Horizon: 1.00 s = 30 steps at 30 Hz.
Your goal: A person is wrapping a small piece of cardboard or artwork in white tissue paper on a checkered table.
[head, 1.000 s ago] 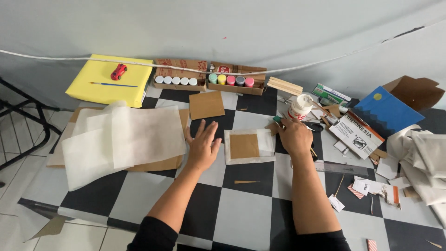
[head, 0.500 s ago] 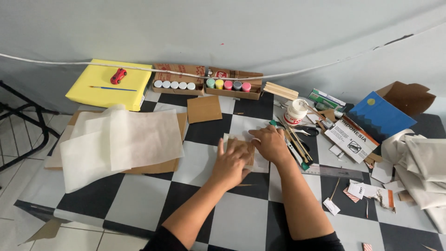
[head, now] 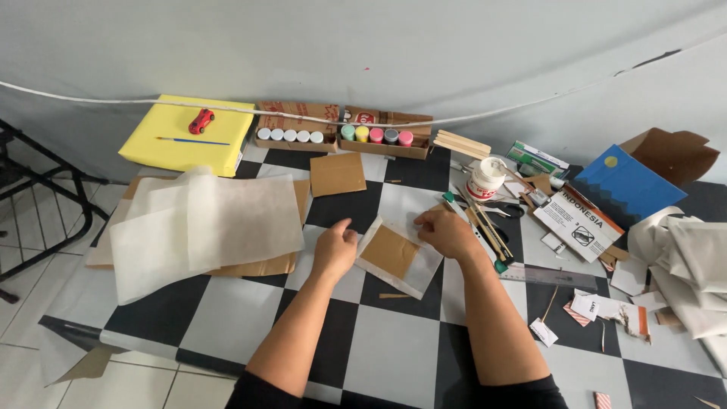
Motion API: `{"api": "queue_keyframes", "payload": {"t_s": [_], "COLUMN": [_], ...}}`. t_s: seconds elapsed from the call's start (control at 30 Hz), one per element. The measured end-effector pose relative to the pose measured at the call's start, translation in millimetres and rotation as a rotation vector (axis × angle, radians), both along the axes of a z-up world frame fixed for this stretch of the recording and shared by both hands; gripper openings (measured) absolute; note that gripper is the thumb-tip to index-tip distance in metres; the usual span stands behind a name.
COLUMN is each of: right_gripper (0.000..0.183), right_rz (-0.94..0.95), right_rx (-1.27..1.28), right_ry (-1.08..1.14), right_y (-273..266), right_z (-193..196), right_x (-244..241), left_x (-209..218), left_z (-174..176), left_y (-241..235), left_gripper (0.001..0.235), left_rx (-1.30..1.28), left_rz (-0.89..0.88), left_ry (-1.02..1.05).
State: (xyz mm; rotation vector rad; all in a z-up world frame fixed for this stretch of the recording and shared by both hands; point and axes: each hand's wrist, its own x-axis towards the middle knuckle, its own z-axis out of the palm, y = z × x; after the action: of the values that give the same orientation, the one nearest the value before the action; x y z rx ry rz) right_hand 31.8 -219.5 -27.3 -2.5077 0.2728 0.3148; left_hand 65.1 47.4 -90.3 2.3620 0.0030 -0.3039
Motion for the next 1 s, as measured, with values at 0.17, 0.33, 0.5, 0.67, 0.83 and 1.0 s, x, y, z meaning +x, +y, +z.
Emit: {"api": "queue_keyframes", "payload": {"t_s": [0.17,0.33,0.5,0.67,0.83,1.0], "right_gripper": [0.048,0.054,0.059,0.06,0.058,0.022], "right_rz": [0.035,0.108,0.152,0.141,0.143,0.007], "right_rx": [0.033,-0.042,-0.111,-0.112,-0.082,0.267], "right_ry": [-0.008,-0.032,-0.054,-0.059,-0.086,-0.044], "right_y": [15,31,22,12,13,23], "right_z": [30,57,40,25,27,47], "right_x": [-10,-22,-16,-11,-10,-19], "left_x": [2,23,13,-12,-21,-3], "left_z": [16,-16,17,63,74,60], "left_y": [-20,-20,-30,-37,-31,-26], "left_gripper": [0.049,0.046,0.046,0.041,0.049,0.051], "left_rx": [-0.022,-0.006,-0.187,-0.272,-0.254,-0.383], "left_rz": [0.019,0.104,0.112,0.087,-0.014,-0.074], "left_ry": [-0.001,0.037,0.142,0.152,0.175,0.063]}}
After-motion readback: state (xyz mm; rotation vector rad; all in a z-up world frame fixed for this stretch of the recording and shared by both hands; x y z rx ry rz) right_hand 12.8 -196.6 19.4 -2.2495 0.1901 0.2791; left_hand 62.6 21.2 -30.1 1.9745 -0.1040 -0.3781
